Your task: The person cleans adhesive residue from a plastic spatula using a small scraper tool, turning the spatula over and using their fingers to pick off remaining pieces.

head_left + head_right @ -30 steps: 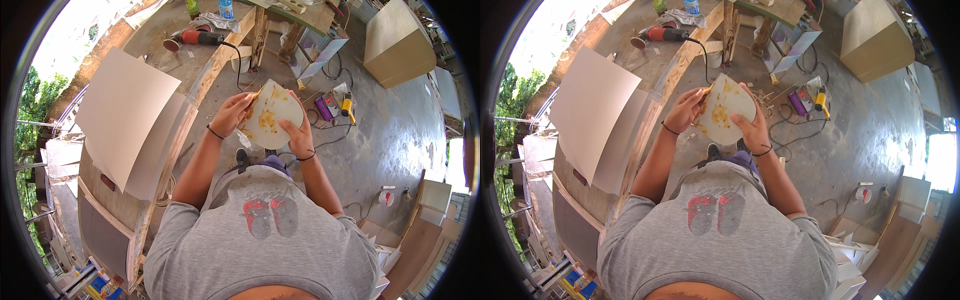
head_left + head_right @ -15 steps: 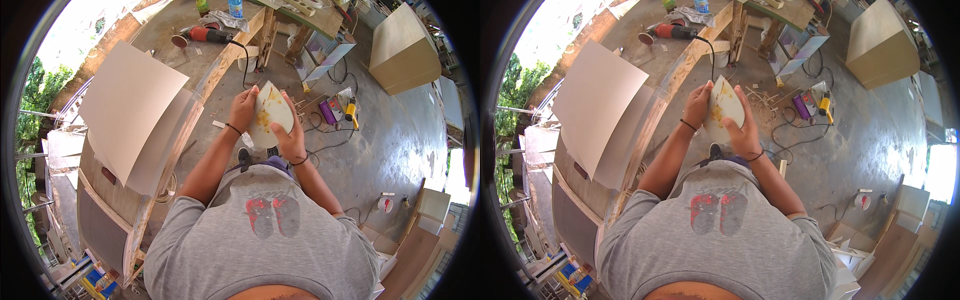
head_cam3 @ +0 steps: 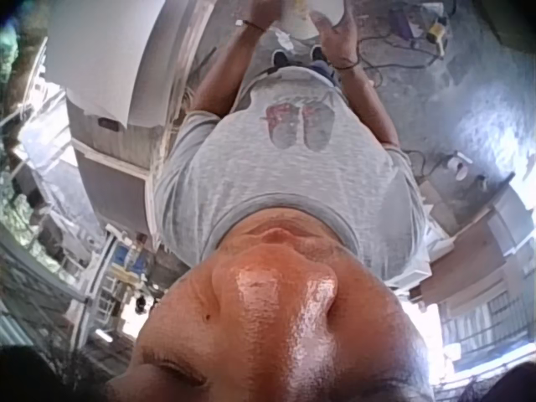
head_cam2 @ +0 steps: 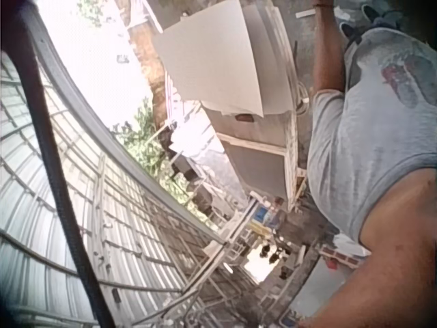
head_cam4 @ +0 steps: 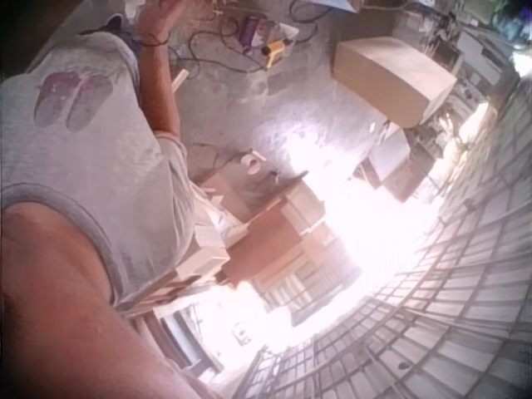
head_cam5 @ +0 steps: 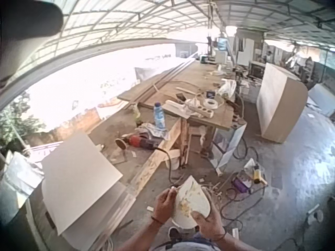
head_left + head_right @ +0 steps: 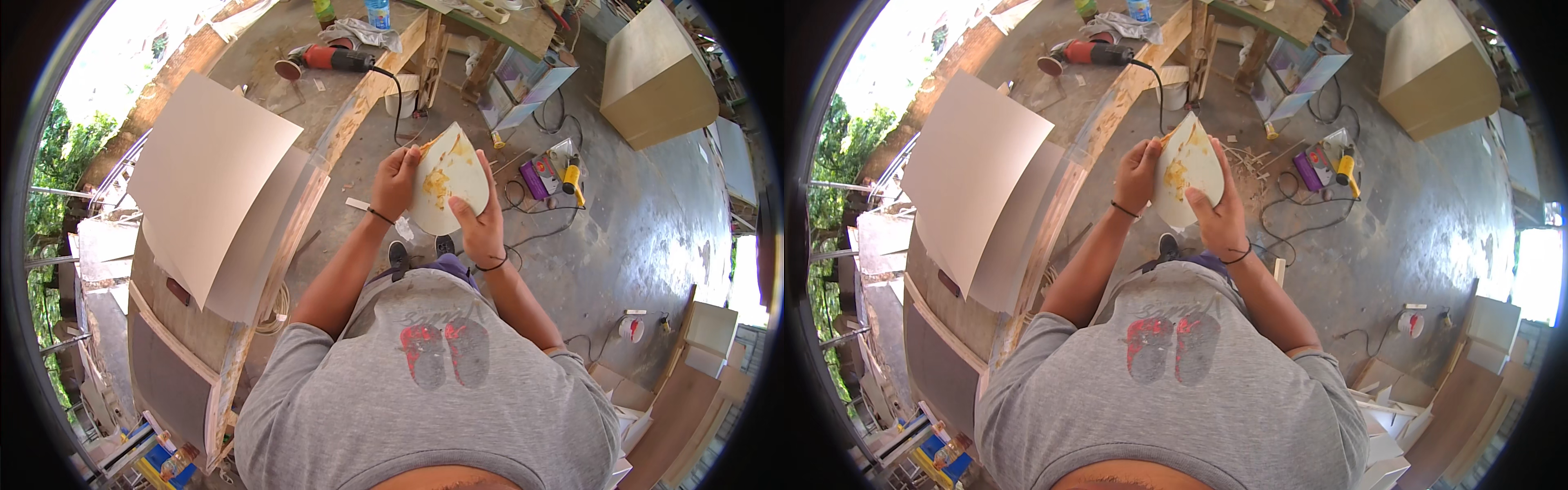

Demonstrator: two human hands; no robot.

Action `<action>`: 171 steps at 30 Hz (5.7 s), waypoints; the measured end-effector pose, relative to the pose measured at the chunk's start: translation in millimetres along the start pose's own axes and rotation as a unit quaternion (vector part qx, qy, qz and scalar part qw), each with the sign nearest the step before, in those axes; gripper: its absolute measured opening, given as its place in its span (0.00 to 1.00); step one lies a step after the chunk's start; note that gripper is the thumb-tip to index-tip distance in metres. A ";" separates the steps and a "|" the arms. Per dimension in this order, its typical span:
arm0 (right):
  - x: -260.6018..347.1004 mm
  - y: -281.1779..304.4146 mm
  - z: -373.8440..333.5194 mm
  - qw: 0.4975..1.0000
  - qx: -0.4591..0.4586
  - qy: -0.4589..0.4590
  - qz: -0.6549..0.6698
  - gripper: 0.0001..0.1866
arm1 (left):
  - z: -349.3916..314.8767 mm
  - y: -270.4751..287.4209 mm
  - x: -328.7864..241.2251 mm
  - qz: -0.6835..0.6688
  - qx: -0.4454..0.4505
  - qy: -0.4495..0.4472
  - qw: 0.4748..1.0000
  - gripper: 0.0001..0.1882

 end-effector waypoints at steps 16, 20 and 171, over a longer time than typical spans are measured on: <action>-1.5 8.6 11.4 0.993 0.001 -0.018 0.113 0.37 | 1.1 13.2 -14.9 0.071 0.071 -0.001 0.995 0.17; 2.0 -5.9 7.4 0.994 0.001 -0.016 0.111 0.35 | 3.0 11.6 4.0 -0.066 -0.014 0.055 0.996 0.19; -28.4 7.5 -14.7 0.992 0.021 -0.116 -0.052 0.22 | -6.8 6.9 5.5 -0.142 -0.046 0.088 0.985 0.19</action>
Point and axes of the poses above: each hand's wrist, its own z-axis towards the middle knuckle, its own y-axis out of the back of the hand, x = y × z, the point moved 6 cm from there along z, towards the middle knuckle, and after that the axes turned 10 degrees about -y, right-handed, at the moved point
